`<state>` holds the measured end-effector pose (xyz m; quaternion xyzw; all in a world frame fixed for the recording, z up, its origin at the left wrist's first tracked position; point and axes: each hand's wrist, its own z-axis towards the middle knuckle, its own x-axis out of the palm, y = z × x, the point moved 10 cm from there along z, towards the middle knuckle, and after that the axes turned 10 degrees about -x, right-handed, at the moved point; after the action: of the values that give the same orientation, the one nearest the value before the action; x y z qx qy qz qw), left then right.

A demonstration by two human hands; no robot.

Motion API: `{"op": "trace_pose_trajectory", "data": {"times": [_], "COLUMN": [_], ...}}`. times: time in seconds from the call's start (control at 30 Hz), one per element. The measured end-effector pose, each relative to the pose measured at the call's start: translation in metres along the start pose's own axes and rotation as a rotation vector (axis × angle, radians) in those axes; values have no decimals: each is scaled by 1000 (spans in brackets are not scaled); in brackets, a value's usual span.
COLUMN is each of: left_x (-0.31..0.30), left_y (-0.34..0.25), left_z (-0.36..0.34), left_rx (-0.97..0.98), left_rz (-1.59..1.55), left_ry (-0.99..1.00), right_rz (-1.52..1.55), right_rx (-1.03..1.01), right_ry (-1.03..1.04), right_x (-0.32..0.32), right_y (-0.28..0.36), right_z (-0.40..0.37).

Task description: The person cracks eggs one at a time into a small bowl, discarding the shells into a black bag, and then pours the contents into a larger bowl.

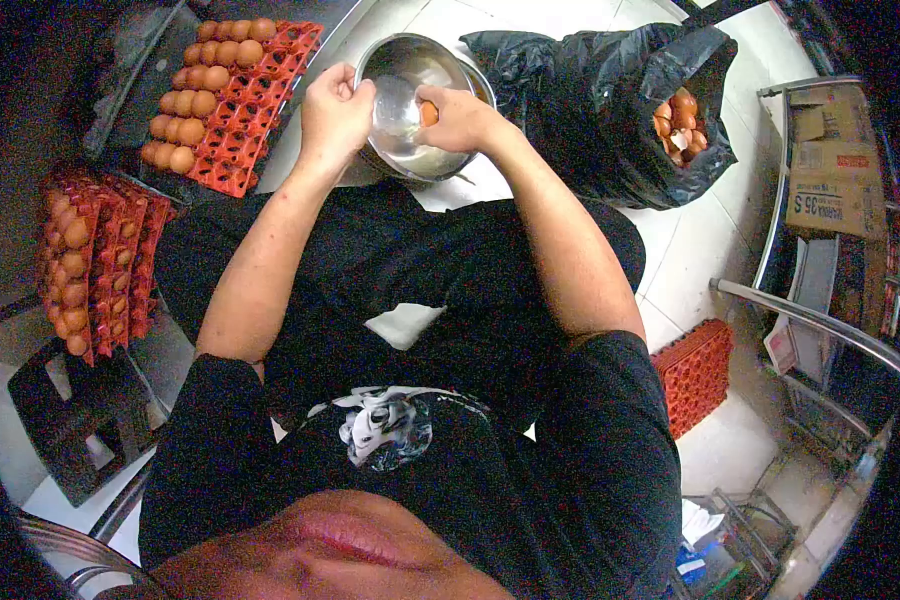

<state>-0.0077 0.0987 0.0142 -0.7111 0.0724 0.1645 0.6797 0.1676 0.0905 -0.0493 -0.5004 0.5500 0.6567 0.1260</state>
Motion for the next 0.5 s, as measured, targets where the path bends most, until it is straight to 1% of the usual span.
{"op": "trace_pose_trajectory", "data": {"times": [0.1,0.17,0.2,0.27,0.3,0.37,0.4,0.43,0.47,0.5], "left_x": [8,5,4,1,-1,-4,-2,-1,-6,-3], "left_y": [2,2,0,-5,-8,-12,-6,-3,-13,-14], "left_z": [-7,-5,-4,-6,-7,-8,-6,-1,-9,-10], "left_rx": [-31,5,9,7,9,-45,-15,32,22,5], "left_rz": [18,-31,-30,-1,-1,73,100,128,137,114], "left_ry": [57,7,6,-11,-12,-18,-41,-78,-112,-74], "right_rz": [87,188,188,268,266,321,351,374,397,317], "right_rx": [40,57,54,161,160,250,260,228,196,214], "right_ry": [17,11,7,10,9,89,114,106,99,99], "right_x": [-4,-6,-8,-6,-6,0,0,0,1,2], "right_y": [4,5,6,-3,-4,-12,-10,-10,-10,-15], "right_z": [-12,-13,-11,-14,-13,-13,-15,-13,-12,-13]}}
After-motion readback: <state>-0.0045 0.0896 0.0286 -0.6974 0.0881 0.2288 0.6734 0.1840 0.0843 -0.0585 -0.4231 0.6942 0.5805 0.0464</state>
